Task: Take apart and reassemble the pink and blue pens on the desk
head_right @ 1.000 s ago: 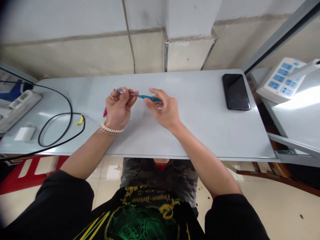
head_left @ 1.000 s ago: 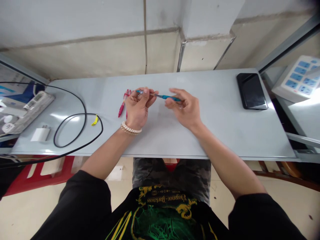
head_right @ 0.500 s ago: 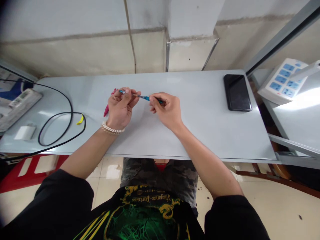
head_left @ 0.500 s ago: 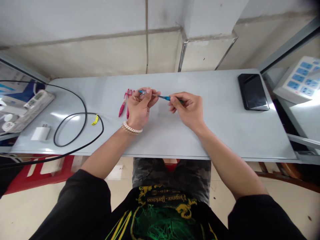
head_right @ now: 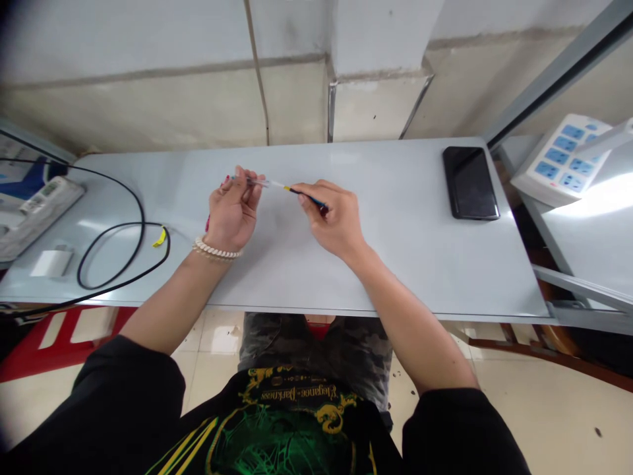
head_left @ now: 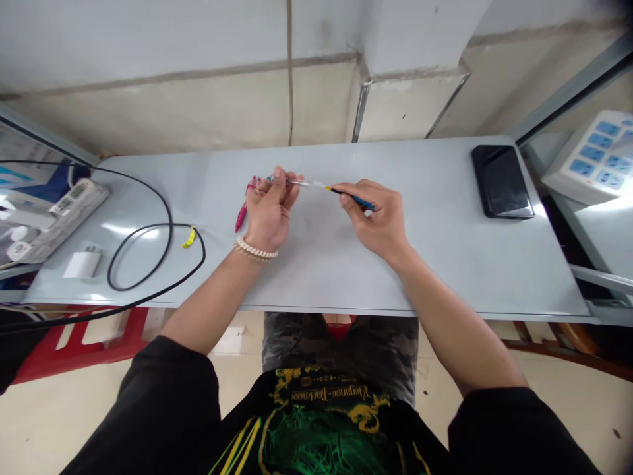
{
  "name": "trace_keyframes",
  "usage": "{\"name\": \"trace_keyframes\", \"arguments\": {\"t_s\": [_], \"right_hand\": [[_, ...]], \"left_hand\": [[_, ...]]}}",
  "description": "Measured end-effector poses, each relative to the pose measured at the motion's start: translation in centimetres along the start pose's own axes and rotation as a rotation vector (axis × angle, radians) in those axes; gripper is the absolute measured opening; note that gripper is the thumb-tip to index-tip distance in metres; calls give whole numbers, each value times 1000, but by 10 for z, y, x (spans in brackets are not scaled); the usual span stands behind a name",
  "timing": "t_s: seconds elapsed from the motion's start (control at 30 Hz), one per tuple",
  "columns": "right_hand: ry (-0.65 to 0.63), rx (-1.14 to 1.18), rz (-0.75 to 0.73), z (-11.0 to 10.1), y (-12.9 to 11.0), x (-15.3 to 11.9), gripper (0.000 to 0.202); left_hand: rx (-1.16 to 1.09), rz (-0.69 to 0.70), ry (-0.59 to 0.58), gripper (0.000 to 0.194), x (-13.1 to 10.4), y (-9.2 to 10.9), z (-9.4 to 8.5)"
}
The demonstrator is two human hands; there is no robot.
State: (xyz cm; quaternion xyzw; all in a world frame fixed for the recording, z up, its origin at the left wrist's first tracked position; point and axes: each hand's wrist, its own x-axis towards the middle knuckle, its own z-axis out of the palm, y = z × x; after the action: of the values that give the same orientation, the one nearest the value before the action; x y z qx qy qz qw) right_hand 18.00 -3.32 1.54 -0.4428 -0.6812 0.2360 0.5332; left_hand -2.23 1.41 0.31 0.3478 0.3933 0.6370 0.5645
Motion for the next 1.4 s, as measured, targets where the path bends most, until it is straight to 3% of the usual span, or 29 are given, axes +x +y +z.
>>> {"name": "trace_keyframes", "arguments": {"t_s": [0.2, 0.43, 0.63, 0.9, 1.03, 1.23, 1.4], "right_hand": [[32, 136, 32, -3, -11, -1, 28], [53, 30, -200, 5, -3, -4, 25], [87, -1, -228, 3, -4, -5, 20], [48, -129, -273, 7, -1, -9, 16], [80, -118, -312, 11, -1, -12, 28], [112, -136, -283, 16, 2, -14, 10], [108, -56, -138, 20, 5, -15, 21]], "left_hand": [[-58, -52, -31, 18, 7, -2, -7], [-40, -34, -174, 23, -13, 0, 8], [-57, 15, -83, 22, -6, -3, 3], [-10, 66, -155, 24, -18, -2, 13], [-57, 11, -153, 22, -28, -4, 22], [-29, 45, -154, 27, -26, -4, 19], [-37, 63, -159, 30, -25, -5, 17]]}}
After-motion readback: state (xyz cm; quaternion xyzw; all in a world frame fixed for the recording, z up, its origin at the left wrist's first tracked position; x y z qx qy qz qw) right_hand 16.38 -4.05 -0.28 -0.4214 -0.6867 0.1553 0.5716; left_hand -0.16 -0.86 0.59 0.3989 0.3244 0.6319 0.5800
